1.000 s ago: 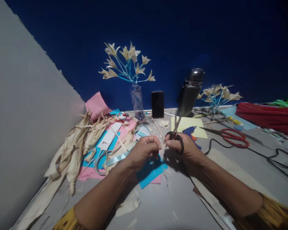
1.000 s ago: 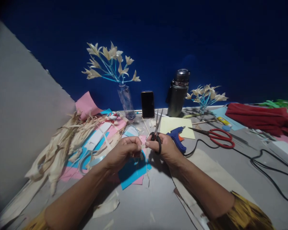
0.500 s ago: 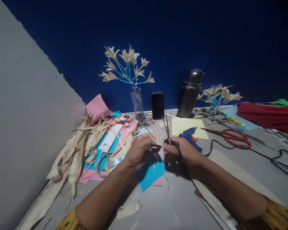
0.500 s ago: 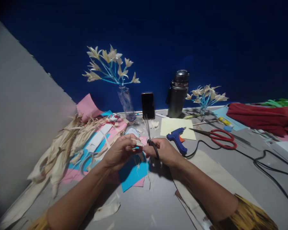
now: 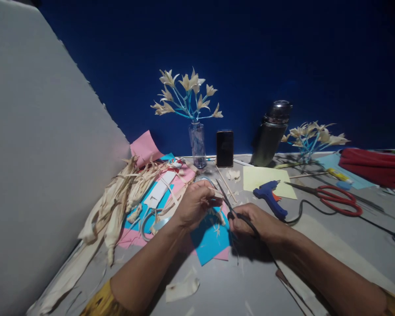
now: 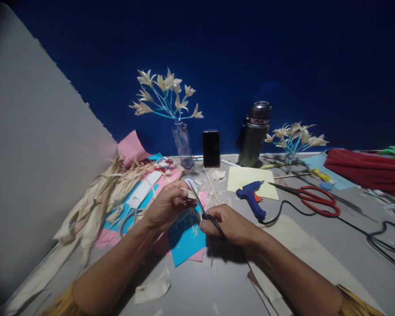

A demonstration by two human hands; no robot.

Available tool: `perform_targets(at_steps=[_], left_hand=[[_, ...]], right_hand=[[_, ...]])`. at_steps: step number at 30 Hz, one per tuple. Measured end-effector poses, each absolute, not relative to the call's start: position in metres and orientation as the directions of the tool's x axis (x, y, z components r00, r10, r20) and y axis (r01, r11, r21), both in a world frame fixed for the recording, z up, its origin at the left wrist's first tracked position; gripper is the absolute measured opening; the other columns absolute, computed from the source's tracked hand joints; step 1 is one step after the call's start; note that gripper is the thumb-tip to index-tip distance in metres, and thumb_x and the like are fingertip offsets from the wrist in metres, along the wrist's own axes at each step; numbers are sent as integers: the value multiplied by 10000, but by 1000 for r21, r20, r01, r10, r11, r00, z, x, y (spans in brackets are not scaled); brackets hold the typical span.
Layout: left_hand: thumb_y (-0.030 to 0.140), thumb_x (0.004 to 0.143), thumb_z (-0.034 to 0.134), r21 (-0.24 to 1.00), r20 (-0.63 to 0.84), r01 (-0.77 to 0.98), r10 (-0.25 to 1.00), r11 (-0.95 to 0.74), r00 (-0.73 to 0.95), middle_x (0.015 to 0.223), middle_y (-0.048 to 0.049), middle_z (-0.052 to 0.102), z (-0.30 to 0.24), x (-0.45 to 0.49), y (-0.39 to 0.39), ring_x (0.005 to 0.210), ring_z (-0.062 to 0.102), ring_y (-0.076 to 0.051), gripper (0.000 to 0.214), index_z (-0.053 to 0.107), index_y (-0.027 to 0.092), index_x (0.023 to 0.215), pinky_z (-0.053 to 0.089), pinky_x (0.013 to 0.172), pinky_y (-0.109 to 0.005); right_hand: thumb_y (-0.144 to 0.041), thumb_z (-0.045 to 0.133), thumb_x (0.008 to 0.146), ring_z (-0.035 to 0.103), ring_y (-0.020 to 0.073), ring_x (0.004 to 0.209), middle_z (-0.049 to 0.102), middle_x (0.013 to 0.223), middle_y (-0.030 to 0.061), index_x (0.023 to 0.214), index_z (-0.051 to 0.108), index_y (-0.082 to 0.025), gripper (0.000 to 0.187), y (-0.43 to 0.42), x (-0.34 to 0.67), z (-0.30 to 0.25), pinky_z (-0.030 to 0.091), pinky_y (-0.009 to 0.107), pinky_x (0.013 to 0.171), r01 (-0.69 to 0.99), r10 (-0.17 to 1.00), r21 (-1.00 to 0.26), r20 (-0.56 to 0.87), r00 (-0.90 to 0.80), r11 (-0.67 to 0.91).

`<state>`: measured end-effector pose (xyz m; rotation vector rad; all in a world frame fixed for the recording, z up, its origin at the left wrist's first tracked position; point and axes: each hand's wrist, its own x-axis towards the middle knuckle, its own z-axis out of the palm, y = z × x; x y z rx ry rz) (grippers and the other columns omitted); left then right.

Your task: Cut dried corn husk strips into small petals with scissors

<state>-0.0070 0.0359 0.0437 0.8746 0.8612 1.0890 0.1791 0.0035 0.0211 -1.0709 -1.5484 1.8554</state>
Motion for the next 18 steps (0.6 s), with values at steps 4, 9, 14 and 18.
perform_targets(at_steps=[4, 9, 14, 18], left_hand=[[158, 569, 660, 905, -155, -358, 961, 231, 227, 572, 8, 572, 47, -7, 36, 532, 573, -127, 140, 520, 162, 571, 497, 611, -293], [166, 563, 665, 909, -159, -345, 961, 232, 227, 567, 20, 550, 49, -8, 36, 531, 575, -128, 137, 527, 160, 568, 498, 612, -294], [175, 563, 669, 917, -164, -323, 959, 235, 232, 556, 21, 531, 49, -10, 36, 558, 591, -145, 154, 515, 165, 561, 499, 633, -303], [183, 559, 668, 926, -159, -297, 954, 233, 253, 541, 22, 521, 51, -12, 37, 559, 597, -150, 164, 505, 168, 553, 501, 659, -314]], right_hand=[[-376, 711, 758, 298, 72, 488, 378, 540, -52, 589, 426, -191, 379, 5, 179, 21, 205, 230, 441, 151, 779, -962, -274, -565, -229], [-331, 700, 753, 335, 62, 450, 409, 506, -51, 567, 439, -183, 353, 6, 179, 19, 226, 210, 418, 155, 769, -955, -296, -566, -254], [-296, 670, 760, 424, 75, 431, 521, 493, -11, 566, 529, -158, 277, 4, 179, 17, 262, 201, 408, 195, 770, -933, -359, -527, -302], [-290, 688, 739, 364, 54, 384, 475, 434, -33, 521, 542, -154, 296, 3, 180, 14, 221, 197, 384, 191, 765, -926, -378, -521, -327]])
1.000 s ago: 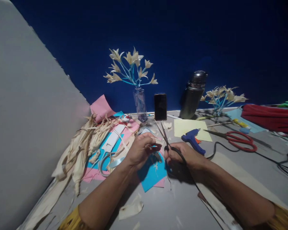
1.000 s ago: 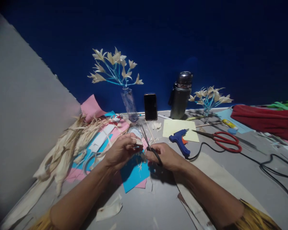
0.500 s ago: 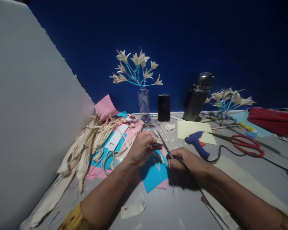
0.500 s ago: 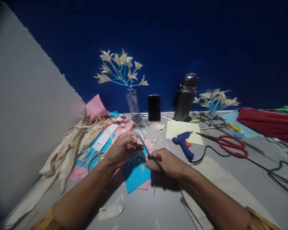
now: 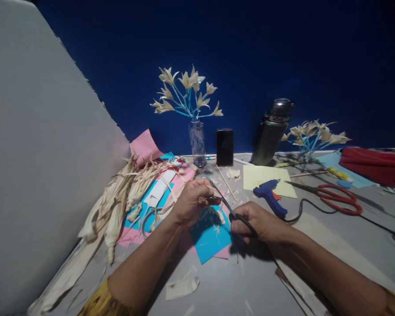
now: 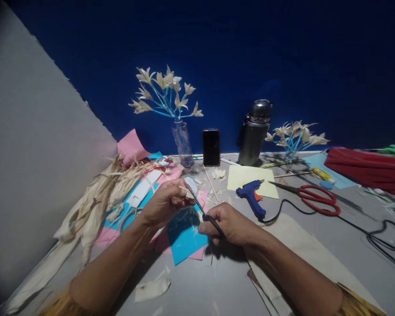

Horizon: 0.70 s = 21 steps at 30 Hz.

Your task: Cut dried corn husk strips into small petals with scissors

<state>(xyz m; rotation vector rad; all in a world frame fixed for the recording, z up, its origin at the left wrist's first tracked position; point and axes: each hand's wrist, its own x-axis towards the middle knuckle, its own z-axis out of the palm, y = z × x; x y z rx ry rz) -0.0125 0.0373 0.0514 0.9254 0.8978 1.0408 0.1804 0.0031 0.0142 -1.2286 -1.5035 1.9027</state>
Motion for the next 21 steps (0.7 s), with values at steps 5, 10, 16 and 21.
perform_targets(at_steps=[5, 10, 16, 21], left_hand=[[183, 573, 668, 935, -154, -270, 949, 230, 275, 540, 23, 527, 49, -14, 39, 540, 581, -130, 141, 530, 158, 561, 493, 656, -298], [179, 596, 742, 934, -173, -233, 912, 272, 373, 630, -3, 611, 37, -8, 36, 570, 589, -118, 147, 605, 143, 637, 478, 626, -264], [183, 627, 749, 928, -234, -165, 868, 334, 438, 598, -14, 607, 28, -1, 31, 561, 580, -109, 140, 620, 131, 642, 420, 566, -217], [239, 646, 701, 874, -271, -271, 868, 402, 416, 620, -30, 611, 32, -2, 32, 601, 595, -145, 133, 609, 144, 652, 467, 616, -265]], right_hand=[[-316, 730, 722, 387, 68, 401, 487, 441, -26, 510, 555, -151, 321, 6, 180, 12, 239, 213, 404, 134, 814, -939, -341, -470, -316], [-307, 827, 659, 506, 111, 549, 602, 635, -27, 798, 644, -174, 266, 11, 177, 13, 367, 232, 523, -90, 952, -978, -158, -262, -187], [-251, 848, 618, 501, 113, 593, 598, 668, -28, 797, 629, -167, 295, 13, 178, 13, 376, 238, 566, -110, 975, -990, -66, -214, -92], [-260, 817, 625, 476, 110, 579, 563, 658, -39, 801, 631, -169, 272, 13, 179, 15, 374, 249, 563, -132, 986, -989, -38, -163, -60]])
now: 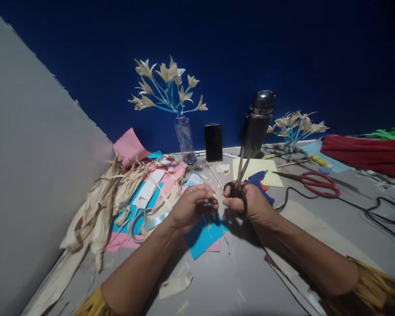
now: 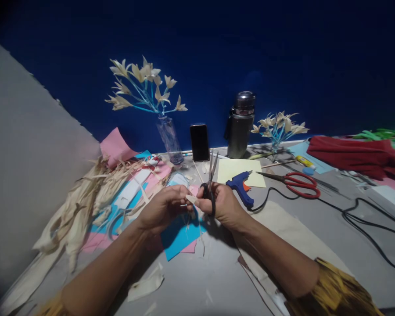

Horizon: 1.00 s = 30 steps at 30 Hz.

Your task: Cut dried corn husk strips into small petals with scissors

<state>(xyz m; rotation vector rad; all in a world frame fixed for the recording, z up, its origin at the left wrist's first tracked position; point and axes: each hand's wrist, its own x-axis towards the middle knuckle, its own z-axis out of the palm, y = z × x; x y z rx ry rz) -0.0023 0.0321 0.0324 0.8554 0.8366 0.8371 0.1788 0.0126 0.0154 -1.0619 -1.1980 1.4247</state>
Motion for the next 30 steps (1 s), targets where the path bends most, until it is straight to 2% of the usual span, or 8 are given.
perform_targets(at_steps=[4, 9, 17, 21, 24, 30], left_hand=[[385, 710, 704, 866, -249, -314, 880, 389, 404, 697, -47, 637, 34, 1, 28, 668, 619, -173, 252, 655, 142, 757, 492, 652, -295], [240, 664, 755, 899, -239, -242, 871, 366, 428, 567, 6, 560, 29, 10, 22, 571, 571, -115, 197, 588, 145, 620, 454, 617, -241], [235, 680, 773, 914, -206, -250, 898, 318, 389, 572, 2, 592, 28, 5, 27, 542, 548, -89, 178, 626, 134, 675, 452, 624, -227], [226, 674, 753, 897, -222, -257, 869, 359, 441, 579, 1, 587, 28, 3, 29, 555, 567, -100, 162, 620, 134, 676, 446, 614, -230], [216, 643, 741, 907, -212, -232, 858, 351, 467, 662, -29, 642, 28, 3, 28, 608, 605, -125, 159, 645, 136, 741, 441, 616, -238], [189, 654, 678, 964, -141, -148, 892, 223, 430, 616, -40, 649, 24, 8, 23, 585, 579, -123, 72, 626, 143, 672, 419, 616, -242]], right_hand=[[-266, 808, 640, 513, 124, 610, 578, 685, -27, 784, 633, -173, 245, 14, 179, 14, 399, 258, 591, -118, 989, -993, 5, -145, -13], [-252, 850, 611, 588, 155, 627, 616, 686, -24, 826, 613, -184, 327, 16, 179, 7, 435, 270, 610, -166, 977, -983, -37, -208, -72], [-306, 817, 634, 487, 120, 601, 562, 693, -28, 825, 629, -180, 295, 10, 178, 18, 383, 251, 569, -164, 990, -985, -39, -135, -61], [-309, 815, 613, 474, 126, 584, 556, 672, -21, 835, 618, -180, 324, 11, 180, 21, 370, 258, 545, -178, 985, -979, -76, -155, -104], [-300, 806, 613, 477, 124, 584, 561, 665, -21, 819, 628, -175, 300, 12, 181, 22, 359, 252, 537, -165, 988, -982, -71, -134, -92], [-268, 819, 617, 583, 161, 607, 640, 651, 1, 805, 629, -172, 284, 11, 180, 20, 401, 259, 566, -171, 973, -975, -108, -204, -144]])
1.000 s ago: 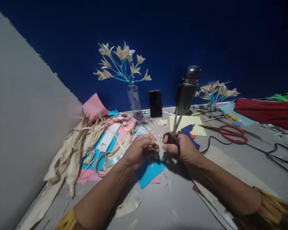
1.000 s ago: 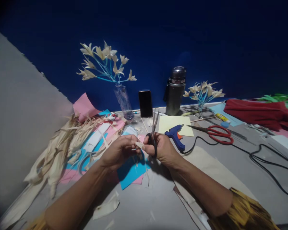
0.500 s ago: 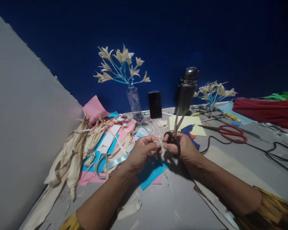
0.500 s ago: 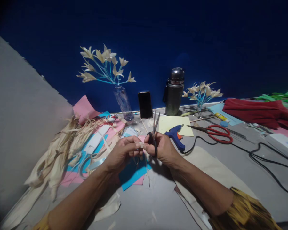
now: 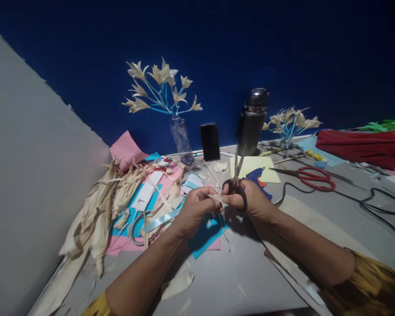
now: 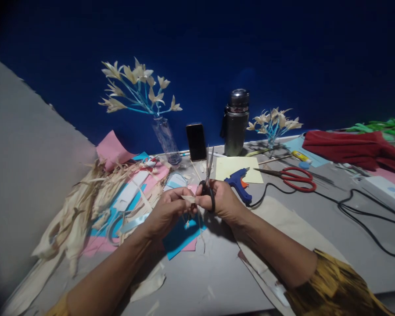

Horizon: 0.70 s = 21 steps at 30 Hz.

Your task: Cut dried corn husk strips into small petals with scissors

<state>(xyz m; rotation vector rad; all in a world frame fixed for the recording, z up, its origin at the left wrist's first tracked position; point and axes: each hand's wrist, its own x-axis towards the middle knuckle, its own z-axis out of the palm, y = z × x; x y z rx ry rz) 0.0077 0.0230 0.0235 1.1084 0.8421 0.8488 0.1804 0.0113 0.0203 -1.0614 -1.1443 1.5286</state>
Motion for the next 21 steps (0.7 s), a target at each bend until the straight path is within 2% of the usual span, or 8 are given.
perform_targets(at_steps=[4, 8, 10, 16, 21], left_hand=[[149, 616, 638, 952, -138, -189, 886, 243, 443, 600, -34, 638, 24, 8, 23, 586, 588, -126, 33, 621, 140, 643, 413, 607, -236], [178, 606, 669, 918, -154, -253, 860, 307, 486, 670, -49, 672, 29, 6, 24, 632, 635, -160, 128, 625, 149, 722, 441, 616, -250], [199, 609, 697, 917, -145, -258, 856, 305, 497, 689, -47, 678, 29, 7, 22, 648, 640, -168, 164, 624, 156, 749, 463, 646, -267], [206, 646, 695, 945, -119, -217, 875, 245, 469, 614, -35, 633, 23, 10, 21, 632, 610, -149, 108, 601, 154, 631, 428, 642, -250], [218, 588, 714, 874, -100, -333, 803, 353, 588, 661, -34, 602, 22, 5, 25, 701, 624, -180, 159, 565, 163, 593, 490, 752, -318]], right_hand=[[-262, 818, 638, 610, 164, 606, 643, 651, -8, 827, 624, -175, 284, 8, 179, 21, 426, 257, 572, -290, 960, -934, -141, -241, -210], [-259, 835, 619, 595, 155, 572, 605, 617, -30, 795, 610, -179, 296, 8, 179, 24, 451, 268, 584, -372, 952, -894, -158, -261, -251], [-254, 840, 616, 600, 160, 575, 608, 612, -26, 788, 609, -177, 298, 9, 179, 25, 456, 274, 593, -349, 946, -902, -158, -281, -255], [-270, 826, 646, 588, 151, 586, 655, 639, 4, 812, 628, -165, 279, 8, 182, 24, 400, 242, 558, -242, 947, -948, -133, -293, -208], [-273, 831, 640, 581, 149, 608, 647, 662, 6, 777, 615, -166, 277, 8, 183, 27, 417, 252, 589, -274, 941, -941, -106, -321, -199]])
